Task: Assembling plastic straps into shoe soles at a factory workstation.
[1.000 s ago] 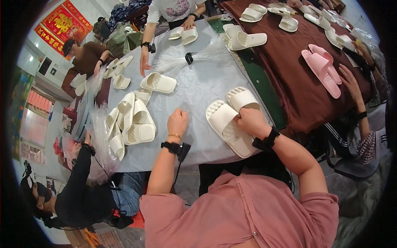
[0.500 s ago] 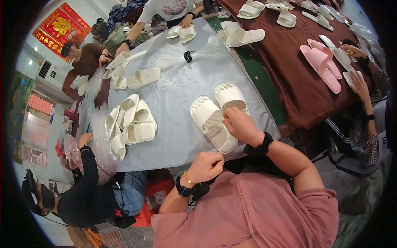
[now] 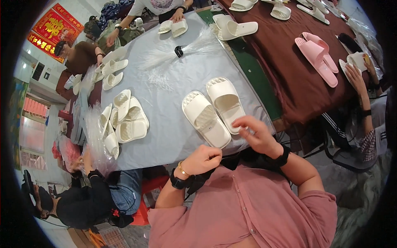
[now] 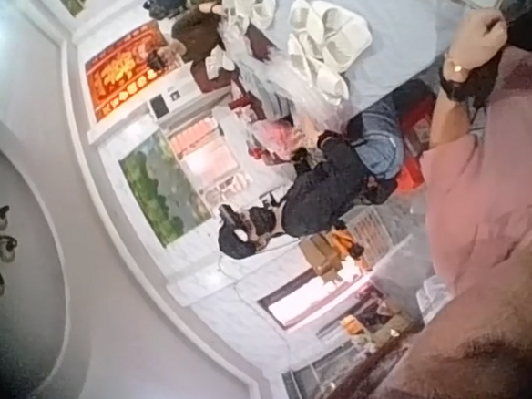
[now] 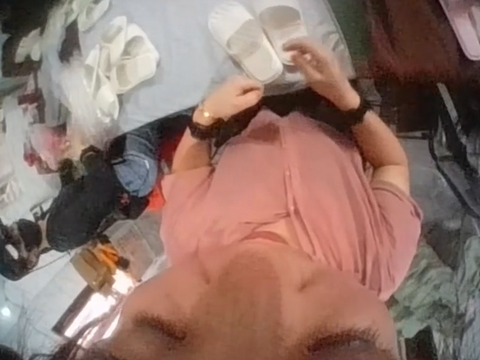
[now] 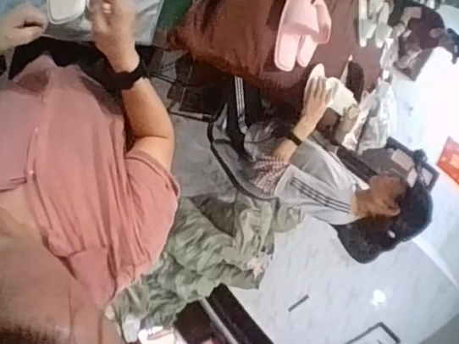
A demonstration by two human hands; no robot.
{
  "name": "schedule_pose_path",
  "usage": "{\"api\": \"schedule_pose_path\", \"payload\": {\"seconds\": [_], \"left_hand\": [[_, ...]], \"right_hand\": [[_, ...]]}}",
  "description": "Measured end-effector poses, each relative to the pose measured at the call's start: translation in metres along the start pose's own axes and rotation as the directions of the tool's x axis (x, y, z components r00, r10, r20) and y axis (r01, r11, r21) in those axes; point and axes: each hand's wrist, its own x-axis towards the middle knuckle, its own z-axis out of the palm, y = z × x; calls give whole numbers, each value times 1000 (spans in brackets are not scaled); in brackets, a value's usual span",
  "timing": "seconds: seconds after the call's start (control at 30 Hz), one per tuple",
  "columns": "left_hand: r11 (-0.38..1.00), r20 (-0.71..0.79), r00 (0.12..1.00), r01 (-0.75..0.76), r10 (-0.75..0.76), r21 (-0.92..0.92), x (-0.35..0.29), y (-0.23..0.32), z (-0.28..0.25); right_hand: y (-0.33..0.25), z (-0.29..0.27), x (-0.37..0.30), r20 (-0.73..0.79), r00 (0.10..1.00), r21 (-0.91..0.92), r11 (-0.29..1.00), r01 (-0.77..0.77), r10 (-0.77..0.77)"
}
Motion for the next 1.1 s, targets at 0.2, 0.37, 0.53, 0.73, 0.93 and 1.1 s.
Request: {"api": "schedule_pose_path", "payload": {"seconds": [0.2, 0.37, 0.53, 0.73, 0.93, 1.1], "left_hand": [[993, -164, 984, 54, -71, -106, 2, 3, -9], [907, -224, 935, 176, -276, -383, 2, -21, -21], [971, -635, 749, 43, -189, -237, 12, -58, -46], [996, -819, 573, 89, -38, 17, 39, -84, -73], [959, -780, 625, 241, -36, 150, 54, -91, -84], [943, -778, 626, 288, -52, 169, 55, -102, -91]], "right_hand": [[-17, 8, -14, 541, 772, 67, 899, -433, 332], [-11, -18, -18, 177, 953, -96, 968, -233, 247], [-17, -38, -10, 6, 972, -285, 932, -225, 237], [11, 6, 2, 31, 954, -490, 836, -245, 298], [60, 61, 39, 38, 951, -500, 830, -248, 307], [43, 78, 78, 192, 759, 125, 752, -647, 622]]}}
